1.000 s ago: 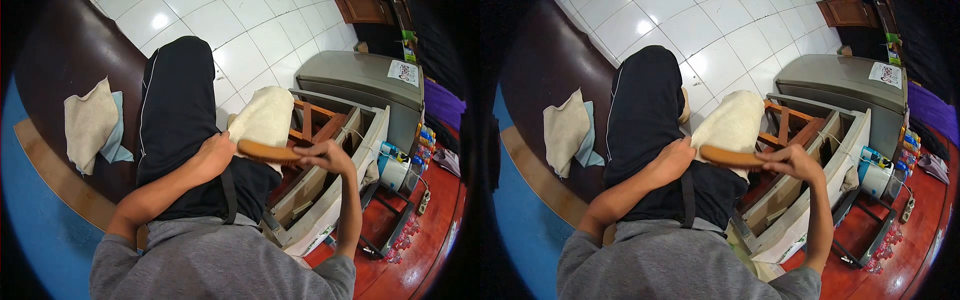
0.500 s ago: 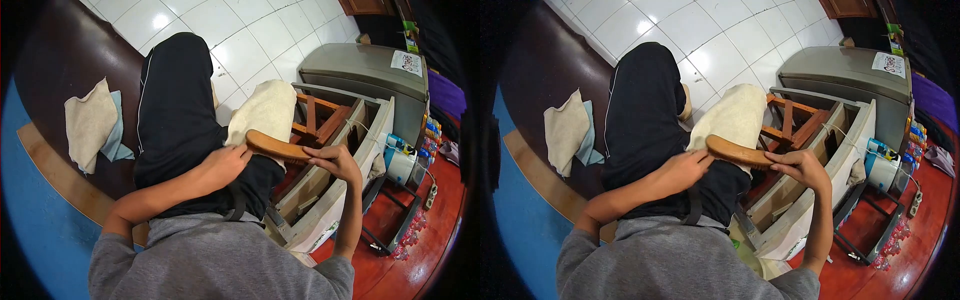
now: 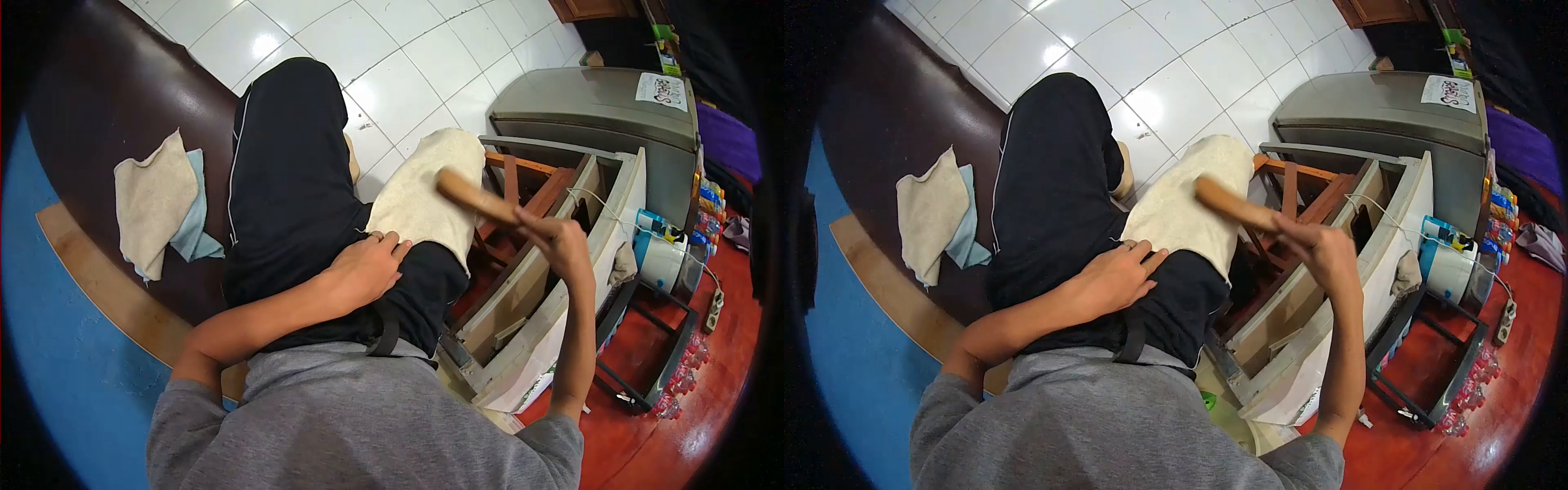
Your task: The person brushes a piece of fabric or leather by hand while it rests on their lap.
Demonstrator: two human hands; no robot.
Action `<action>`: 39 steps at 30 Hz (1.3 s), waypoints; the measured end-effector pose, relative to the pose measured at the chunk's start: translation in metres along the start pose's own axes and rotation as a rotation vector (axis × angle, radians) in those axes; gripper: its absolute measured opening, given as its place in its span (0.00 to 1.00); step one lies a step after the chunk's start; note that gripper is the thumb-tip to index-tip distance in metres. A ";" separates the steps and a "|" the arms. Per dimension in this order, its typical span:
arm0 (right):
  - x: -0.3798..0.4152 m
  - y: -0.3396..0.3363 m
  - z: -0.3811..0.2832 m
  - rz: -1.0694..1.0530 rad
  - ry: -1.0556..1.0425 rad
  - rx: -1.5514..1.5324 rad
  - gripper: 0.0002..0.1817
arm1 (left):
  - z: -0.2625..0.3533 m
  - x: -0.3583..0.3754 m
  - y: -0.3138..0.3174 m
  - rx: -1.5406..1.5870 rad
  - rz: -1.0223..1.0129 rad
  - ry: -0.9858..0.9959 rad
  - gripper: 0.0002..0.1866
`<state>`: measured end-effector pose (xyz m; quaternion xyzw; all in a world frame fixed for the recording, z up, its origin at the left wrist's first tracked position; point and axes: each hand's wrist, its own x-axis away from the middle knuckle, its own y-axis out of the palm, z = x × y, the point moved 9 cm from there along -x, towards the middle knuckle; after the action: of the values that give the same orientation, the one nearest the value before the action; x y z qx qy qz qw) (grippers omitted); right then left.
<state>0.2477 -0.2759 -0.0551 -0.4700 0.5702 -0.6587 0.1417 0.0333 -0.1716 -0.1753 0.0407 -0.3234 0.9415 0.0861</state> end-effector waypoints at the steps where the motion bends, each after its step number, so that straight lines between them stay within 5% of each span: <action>1: -0.002 -0.001 -0.001 0.001 -0.004 -0.002 0.19 | 0.000 0.000 0.000 -0.002 0.001 0.004 0.28; 3: -0.003 -0.018 0.009 0.141 0.130 0.132 0.19 | -0.001 0.000 0.000 -0.004 0.003 0.003 0.27; 5: -0.001 -0.016 0.011 0.123 0.074 -0.049 0.19 | -0.003 -0.002 0.000 0.016 0.002 -0.013 0.28; 7: 0.001 0.002 -0.019 -0.098 -0.206 -0.464 0.20 | 0.000 -0.004 -0.004 -0.033 0.027 0.000 0.29; 9: 0.000 0.016 -0.022 -0.278 -0.198 -0.467 0.20 | 0.001 -0.007 -0.008 -0.088 0.048 0.018 0.29; 13: -0.018 0.066 0.051 -0.226 0.022 -0.673 0.19 | -0.003 -0.010 -0.006 -0.054 0.023 0.026 0.26; 16: -0.036 0.069 0.084 0.003 0.102 -0.665 0.19 | -0.008 -0.012 -0.008 -0.003 0.042 0.037 0.24; 18: -0.038 0.062 0.114 0.135 0.409 -0.522 0.18 | -0.010 -0.013 -0.007 0.022 0.052 0.039 0.23; 19: -0.040 0.056 0.113 0.146 0.400 -0.522 0.18 | -0.013 -0.015 -0.005 0.059 0.047 0.009 0.21; 21: -0.042 0.049 0.096 0.072 0.264 -0.698 0.17 | -0.018 -0.019 -0.008 0.087 0.050 -0.023 0.20; 22: -0.038 0.054 0.083 -0.130 0.235 -0.860 0.20 | -0.016 -0.022 -0.012 0.077 0.071 -0.040 0.17; 23: -0.037 0.051 0.082 -0.121 0.238 -0.863 0.20 | -0.014 -0.025 -0.015 0.067 0.089 -0.052 0.14; 25: -0.033 0.064 0.036 -0.469 -0.114 -0.908 0.21 | 0.008 -0.037 -0.028 -0.029 0.269 0.038 0.09; 26: -0.035 0.080 0.045 -0.510 -0.085 -0.911 0.21 | 0.012 -0.044 -0.017 -0.076 0.242 0.042 0.10; 31: -0.056 0.119 0.126 -0.155 0.284 -1.115 0.21 | 0.011 -0.054 -0.006 -0.063 0.278 0.121 0.17; 36: -0.047 0.109 0.121 0.254 0.294 -1.124 0.21 | 0.019 -0.054 -0.024 -0.030 0.252 0.024 0.26; 37: -0.031 0.093 0.086 0.205 0.331 -1.269 0.21 | 0.026 -0.059 -0.025 -0.050 0.230 0.043 0.26; 39: -0.016 0.132 0.059 0.084 0.073 -1.516 0.20 | 0.061 -0.060 -0.027 -0.112 0.266 0.329 0.29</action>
<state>0.2560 -0.3418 -0.1842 -0.3946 0.8884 -0.0956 -0.2140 0.0987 -0.1967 -0.1190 -0.1614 -0.3592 0.9191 0.0149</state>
